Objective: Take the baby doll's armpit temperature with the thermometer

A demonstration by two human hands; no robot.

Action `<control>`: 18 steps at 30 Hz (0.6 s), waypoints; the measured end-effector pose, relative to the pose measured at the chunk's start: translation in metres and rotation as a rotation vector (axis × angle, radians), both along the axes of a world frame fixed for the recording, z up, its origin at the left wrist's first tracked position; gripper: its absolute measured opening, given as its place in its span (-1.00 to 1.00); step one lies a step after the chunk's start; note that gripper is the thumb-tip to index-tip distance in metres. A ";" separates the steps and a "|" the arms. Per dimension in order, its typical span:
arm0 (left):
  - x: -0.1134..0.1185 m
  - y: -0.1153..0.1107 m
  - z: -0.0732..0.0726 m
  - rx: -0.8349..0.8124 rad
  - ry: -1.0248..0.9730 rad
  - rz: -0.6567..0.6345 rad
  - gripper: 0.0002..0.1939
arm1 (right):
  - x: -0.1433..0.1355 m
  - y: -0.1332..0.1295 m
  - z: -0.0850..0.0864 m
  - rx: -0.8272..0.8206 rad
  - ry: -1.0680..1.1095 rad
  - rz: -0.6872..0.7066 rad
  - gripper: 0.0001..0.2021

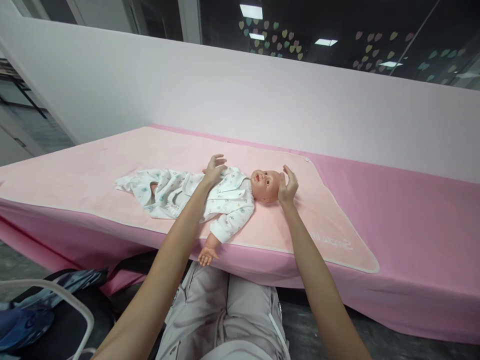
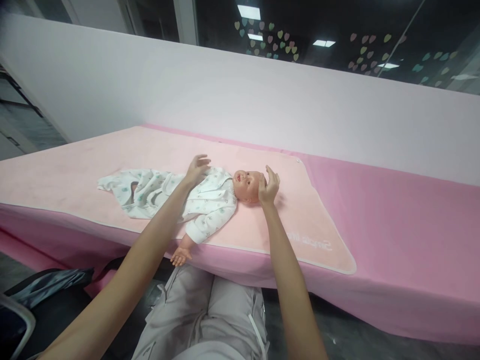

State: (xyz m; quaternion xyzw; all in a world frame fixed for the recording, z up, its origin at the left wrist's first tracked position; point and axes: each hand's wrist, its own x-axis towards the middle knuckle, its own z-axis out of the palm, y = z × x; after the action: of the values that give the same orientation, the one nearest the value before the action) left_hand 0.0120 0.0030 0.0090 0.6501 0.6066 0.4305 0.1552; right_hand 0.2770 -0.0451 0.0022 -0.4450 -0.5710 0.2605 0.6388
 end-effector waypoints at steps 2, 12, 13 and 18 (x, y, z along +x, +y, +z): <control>0.003 -0.013 0.003 0.101 -0.201 -0.117 -0.48 | -0.002 -0.006 0.001 0.038 -0.051 -0.033 -0.61; 0.017 -0.030 -0.008 0.112 -0.186 -0.428 -0.73 | -0.071 -0.023 -0.001 0.340 -0.925 0.375 -0.72; 0.016 -0.027 -0.009 0.106 -0.254 -0.389 -0.71 | -0.076 -0.021 -0.001 0.359 -0.968 0.345 -0.68; 0.007 -0.022 -0.010 0.021 -0.694 -0.310 -0.54 | -0.095 -0.010 0.018 0.343 -1.371 0.016 -0.71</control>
State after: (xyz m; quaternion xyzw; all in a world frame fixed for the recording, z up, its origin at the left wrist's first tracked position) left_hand 0.0188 -0.0190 -0.0007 0.5512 0.4079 0.6028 0.4080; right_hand 0.1816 -0.0549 0.0207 -0.3977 -0.8808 -0.1675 0.1947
